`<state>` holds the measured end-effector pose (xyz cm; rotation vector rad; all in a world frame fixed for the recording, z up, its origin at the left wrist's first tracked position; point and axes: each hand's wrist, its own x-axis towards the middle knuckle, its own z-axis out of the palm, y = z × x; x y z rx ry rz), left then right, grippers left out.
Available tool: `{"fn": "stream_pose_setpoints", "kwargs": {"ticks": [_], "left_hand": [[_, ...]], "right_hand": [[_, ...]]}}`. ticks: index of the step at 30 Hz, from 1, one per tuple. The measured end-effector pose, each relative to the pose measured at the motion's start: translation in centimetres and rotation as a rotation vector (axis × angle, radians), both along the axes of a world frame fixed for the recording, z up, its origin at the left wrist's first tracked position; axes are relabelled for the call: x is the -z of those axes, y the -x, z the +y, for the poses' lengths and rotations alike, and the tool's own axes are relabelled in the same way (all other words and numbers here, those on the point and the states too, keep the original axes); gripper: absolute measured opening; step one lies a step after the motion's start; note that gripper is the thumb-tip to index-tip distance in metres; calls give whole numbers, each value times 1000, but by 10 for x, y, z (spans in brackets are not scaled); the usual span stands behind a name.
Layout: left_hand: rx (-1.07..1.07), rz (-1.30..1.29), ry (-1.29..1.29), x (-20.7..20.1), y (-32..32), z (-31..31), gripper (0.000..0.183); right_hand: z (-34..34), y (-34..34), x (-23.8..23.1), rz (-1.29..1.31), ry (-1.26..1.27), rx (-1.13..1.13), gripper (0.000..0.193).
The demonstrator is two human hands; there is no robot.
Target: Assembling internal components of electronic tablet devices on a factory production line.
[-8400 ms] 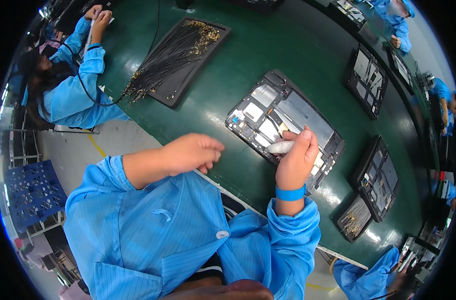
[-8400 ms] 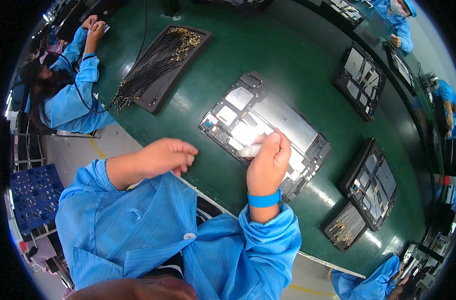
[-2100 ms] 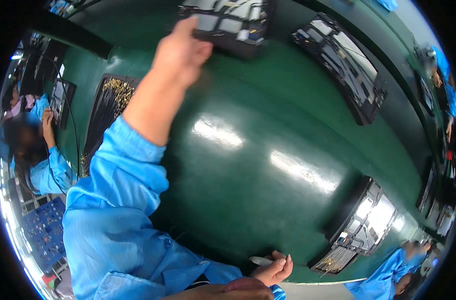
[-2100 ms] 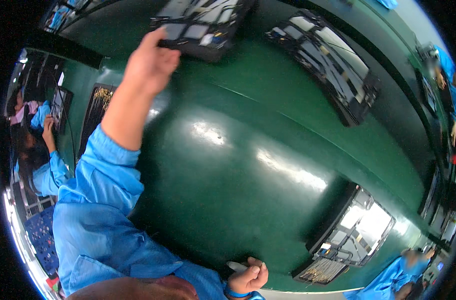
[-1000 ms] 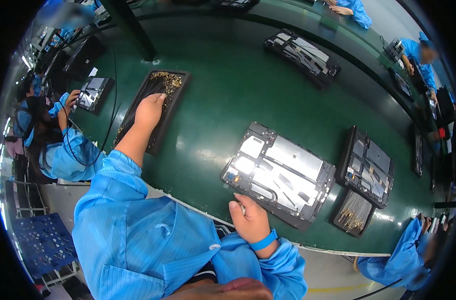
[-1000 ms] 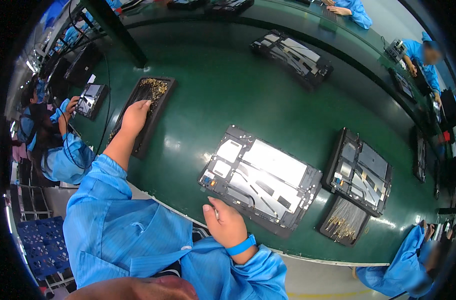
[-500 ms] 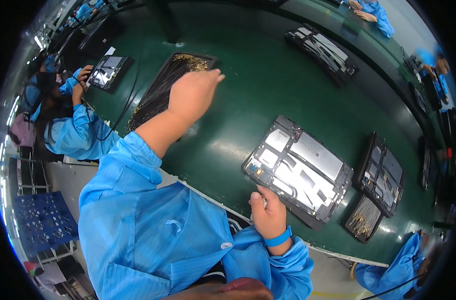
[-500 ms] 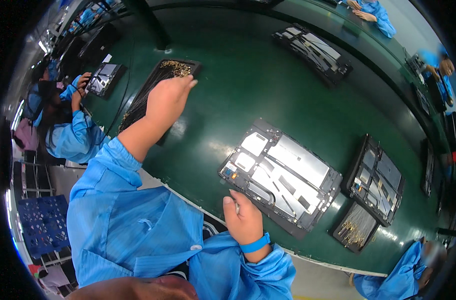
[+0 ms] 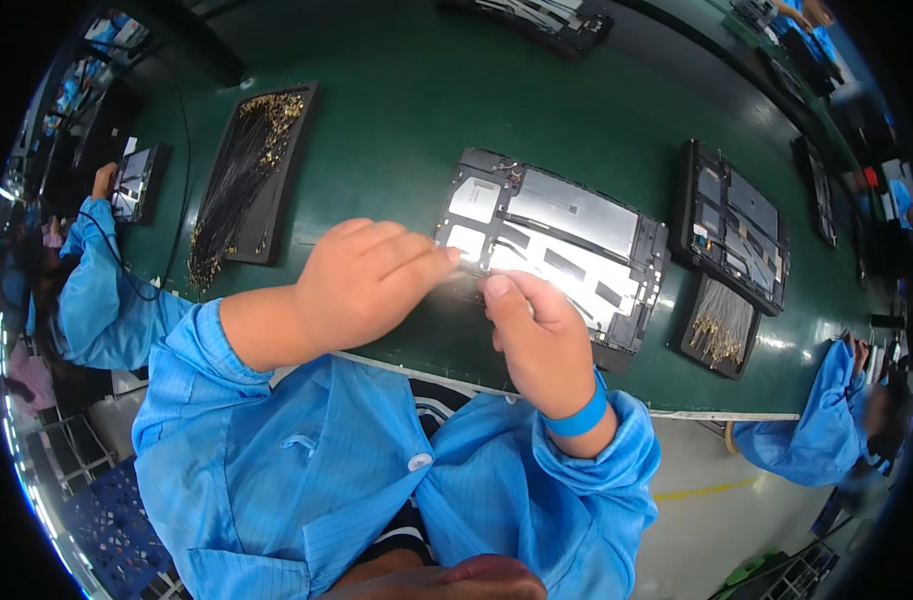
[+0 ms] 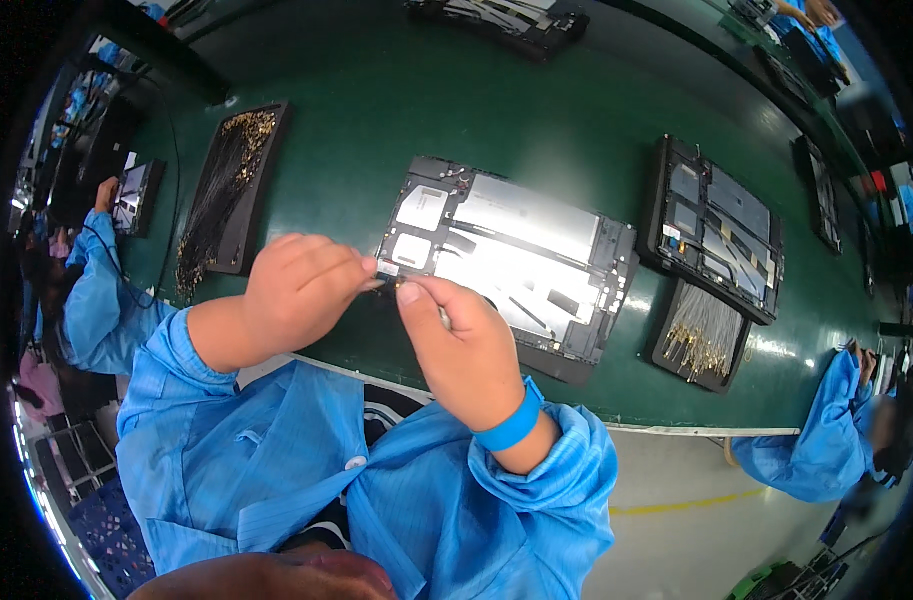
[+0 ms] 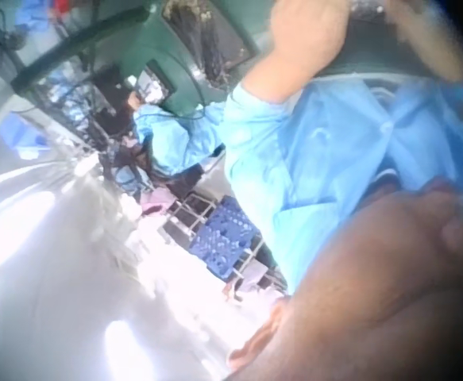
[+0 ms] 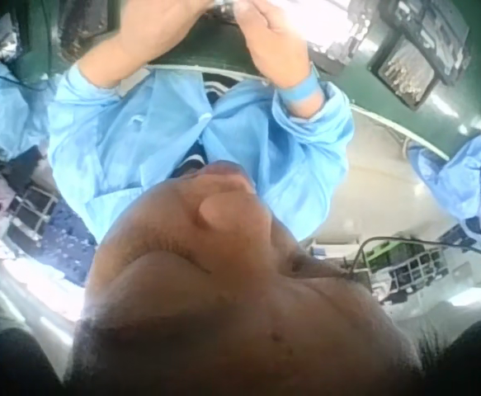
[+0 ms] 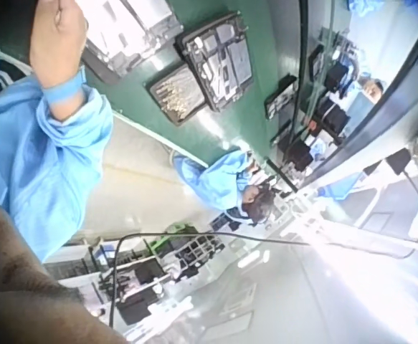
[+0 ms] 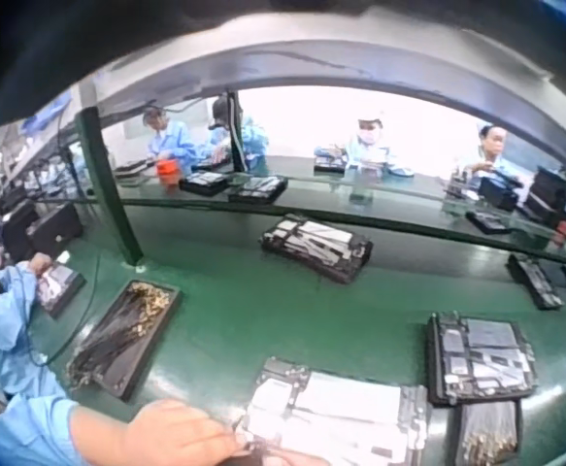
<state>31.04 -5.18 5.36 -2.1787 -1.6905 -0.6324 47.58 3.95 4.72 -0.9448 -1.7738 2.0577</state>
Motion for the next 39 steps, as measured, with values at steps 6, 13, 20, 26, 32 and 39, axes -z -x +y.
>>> {"fn": "stream_pose_setpoints", "kwargs": {"ticks": [6,13,20,26,32,39], "left_hand": [[85,-207,76,30,-27,-9,25],[-19,-313,-9,56,-40,0,22],[-99,-338,231,64,-42,4,21],[-110,-324,237,61,-42,6,22],[-107,-319,251,59,-41,7,23],[-89,-292,249,56,-42,7,22]], "right_hand": [[-14,-26,27,18,509,34,24],[-7,-30,36,134,640,355,26],[1,-19,38,305,68,633,29],[-7,-12,59,279,-388,626,30],[-6,-10,67,325,-507,571,26],[-7,-9,74,299,-565,564,25]]}}
